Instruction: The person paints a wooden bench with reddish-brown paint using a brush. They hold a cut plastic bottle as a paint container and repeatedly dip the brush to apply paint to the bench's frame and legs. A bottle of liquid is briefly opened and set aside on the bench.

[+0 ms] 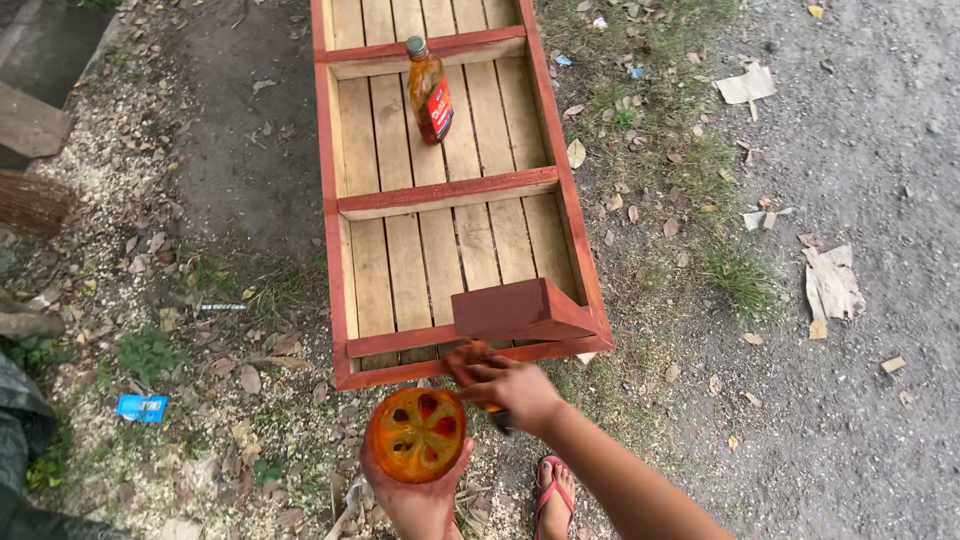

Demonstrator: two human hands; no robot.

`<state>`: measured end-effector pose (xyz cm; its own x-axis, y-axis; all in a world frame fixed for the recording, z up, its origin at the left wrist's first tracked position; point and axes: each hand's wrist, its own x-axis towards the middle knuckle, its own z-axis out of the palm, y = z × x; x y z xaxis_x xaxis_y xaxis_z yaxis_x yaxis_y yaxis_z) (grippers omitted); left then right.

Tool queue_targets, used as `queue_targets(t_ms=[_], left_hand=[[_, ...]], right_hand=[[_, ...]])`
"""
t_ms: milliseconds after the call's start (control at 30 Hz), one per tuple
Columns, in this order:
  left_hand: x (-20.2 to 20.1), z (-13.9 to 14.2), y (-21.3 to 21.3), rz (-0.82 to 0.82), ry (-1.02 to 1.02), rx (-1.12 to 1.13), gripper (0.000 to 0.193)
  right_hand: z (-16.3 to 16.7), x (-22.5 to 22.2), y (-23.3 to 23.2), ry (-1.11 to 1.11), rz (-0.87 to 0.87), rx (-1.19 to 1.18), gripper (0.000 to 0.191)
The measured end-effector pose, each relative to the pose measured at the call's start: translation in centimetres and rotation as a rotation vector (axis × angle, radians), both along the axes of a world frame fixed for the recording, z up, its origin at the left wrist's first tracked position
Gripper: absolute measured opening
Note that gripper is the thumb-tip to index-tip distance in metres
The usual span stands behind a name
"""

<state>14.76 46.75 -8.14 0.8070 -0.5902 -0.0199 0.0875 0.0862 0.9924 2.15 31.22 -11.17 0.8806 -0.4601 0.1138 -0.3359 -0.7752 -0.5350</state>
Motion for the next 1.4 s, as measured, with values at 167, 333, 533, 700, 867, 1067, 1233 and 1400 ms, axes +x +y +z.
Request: queue_targets(t_ms=[167, 333, 533, 700, 867, 1067, 1233, 1400], left_hand=[[-0.1, 1.1, -0.2, -0.010, -0.046, 0.035, 0.120], [-2.2, 2.1, -2.2, -0.112, -0.265, 0.056, 0.121], [-4.4, 2.6, -2.9, -0.205, -0.622, 0.367, 0.119], [-5.4, 1.9, -3.5, -0.187, -0.644, 0.294, 0.119], [-6.3, 1.8, -3.2, -0.227, -0.660, 0.329, 0.118], [-6.5, 2.3, -3.9, -0.249, -0.673, 0.342, 0.118], [-7.7, 1.9, -4.3, -0.248, -0.628, 0.259, 0.113], [-8.4, 1.1, -4.4, -0.233, -0.609, 0.322, 0.115]], right_hand=[[0.7, -0.8, -1.2, -0.033, 0.089, 0.004, 0.038], [-0.4, -13.7, -5.1, 0.262, 0.003, 0.007, 0.033], [2.4, -22.1, -6.8, 0.485, -0.246, -0.002, 0.042], [5.4, -20.1, -3.8, 0.271, -0.252, 0.080, 0.045], [1.2, -14.9, -3.5, 0.157, -0.043, -0.058, 0.041], [1.5, -21.6, -8.2, 0.598, -0.331, -0.008, 0.039], [3.9, -23.3, -6.4, 0.328, -0.208, -0.132, 0.039], [1.2, -16.3, -3.2, 0.206, -0.036, -0.169, 0.031]])
